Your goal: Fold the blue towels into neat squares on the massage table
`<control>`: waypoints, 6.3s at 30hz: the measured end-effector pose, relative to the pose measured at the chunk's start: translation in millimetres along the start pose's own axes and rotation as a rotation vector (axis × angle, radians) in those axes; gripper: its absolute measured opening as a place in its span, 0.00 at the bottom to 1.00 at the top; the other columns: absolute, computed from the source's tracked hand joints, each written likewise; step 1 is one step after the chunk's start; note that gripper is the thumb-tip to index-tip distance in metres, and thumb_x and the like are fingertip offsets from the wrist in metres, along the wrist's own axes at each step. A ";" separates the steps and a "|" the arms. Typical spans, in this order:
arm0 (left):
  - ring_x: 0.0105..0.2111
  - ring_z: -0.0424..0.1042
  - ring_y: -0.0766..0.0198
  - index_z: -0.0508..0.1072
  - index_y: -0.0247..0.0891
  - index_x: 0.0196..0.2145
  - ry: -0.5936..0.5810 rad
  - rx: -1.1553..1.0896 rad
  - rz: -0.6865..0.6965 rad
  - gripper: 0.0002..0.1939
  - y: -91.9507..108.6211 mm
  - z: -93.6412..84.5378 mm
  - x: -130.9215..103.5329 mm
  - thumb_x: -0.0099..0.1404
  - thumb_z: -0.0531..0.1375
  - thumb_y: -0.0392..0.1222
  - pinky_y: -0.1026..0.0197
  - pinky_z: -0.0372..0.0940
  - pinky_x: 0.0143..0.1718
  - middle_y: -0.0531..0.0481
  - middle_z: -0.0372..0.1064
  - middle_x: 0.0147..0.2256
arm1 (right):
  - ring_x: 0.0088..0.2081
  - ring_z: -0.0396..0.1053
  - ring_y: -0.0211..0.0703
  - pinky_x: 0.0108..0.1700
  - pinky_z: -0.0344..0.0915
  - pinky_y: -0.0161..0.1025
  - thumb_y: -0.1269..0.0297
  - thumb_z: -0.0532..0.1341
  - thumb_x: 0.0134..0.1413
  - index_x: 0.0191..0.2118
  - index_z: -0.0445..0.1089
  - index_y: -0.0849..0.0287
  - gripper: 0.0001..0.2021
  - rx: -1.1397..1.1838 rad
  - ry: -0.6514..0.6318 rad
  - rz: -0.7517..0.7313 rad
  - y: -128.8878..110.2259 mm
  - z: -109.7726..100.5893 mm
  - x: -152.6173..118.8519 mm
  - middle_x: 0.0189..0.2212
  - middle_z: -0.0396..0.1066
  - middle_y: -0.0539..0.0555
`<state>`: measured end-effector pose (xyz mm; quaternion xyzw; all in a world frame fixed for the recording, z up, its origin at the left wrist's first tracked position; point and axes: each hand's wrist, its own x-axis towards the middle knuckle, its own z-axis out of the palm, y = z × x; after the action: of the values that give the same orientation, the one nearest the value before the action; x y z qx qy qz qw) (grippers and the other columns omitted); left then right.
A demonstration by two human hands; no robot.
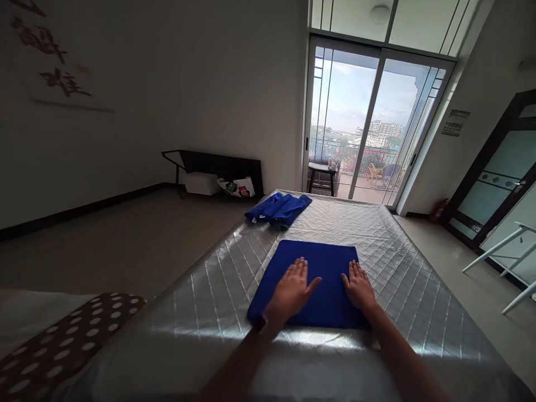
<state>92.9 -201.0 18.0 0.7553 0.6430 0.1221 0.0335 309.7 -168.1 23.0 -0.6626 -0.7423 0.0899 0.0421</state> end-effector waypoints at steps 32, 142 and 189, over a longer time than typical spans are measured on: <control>0.69 0.50 0.47 0.57 0.25 0.68 0.107 0.015 -0.180 0.44 -108.0 32.7 39.9 0.72 0.38 0.66 0.44 0.48 0.69 0.32 0.52 0.68 | 0.73 0.37 0.42 0.71 0.37 0.42 0.57 0.38 0.71 0.72 0.41 0.73 0.32 -0.047 -0.047 0.057 -6.9 -19.0 74.6 0.73 0.40 0.62; 0.71 0.43 0.52 0.56 0.27 0.69 -0.008 0.093 -0.010 0.38 -39.4 10.6 61.4 0.74 0.40 0.59 0.52 0.44 0.71 0.38 0.46 0.71 | 0.73 0.38 0.44 0.71 0.37 0.44 0.55 0.40 0.70 0.72 0.45 0.70 0.33 0.060 0.045 0.031 -3.3 5.8 4.9 0.72 0.41 0.61; 0.71 0.43 0.55 0.54 0.32 0.70 -0.003 0.057 0.228 0.36 20.8 39.1 3.2 0.75 0.37 0.59 0.50 0.45 0.71 0.42 0.45 0.71 | 0.73 0.35 0.47 0.72 0.36 0.48 0.57 0.40 0.71 0.72 0.42 0.71 0.32 0.049 0.003 -0.025 -1.7 17.4 -60.0 0.72 0.40 0.63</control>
<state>122.3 -197.2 -15.1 0.8243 0.5562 0.1054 -0.0012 312.0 -229.1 9.7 -0.6522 -0.7481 0.1068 0.0605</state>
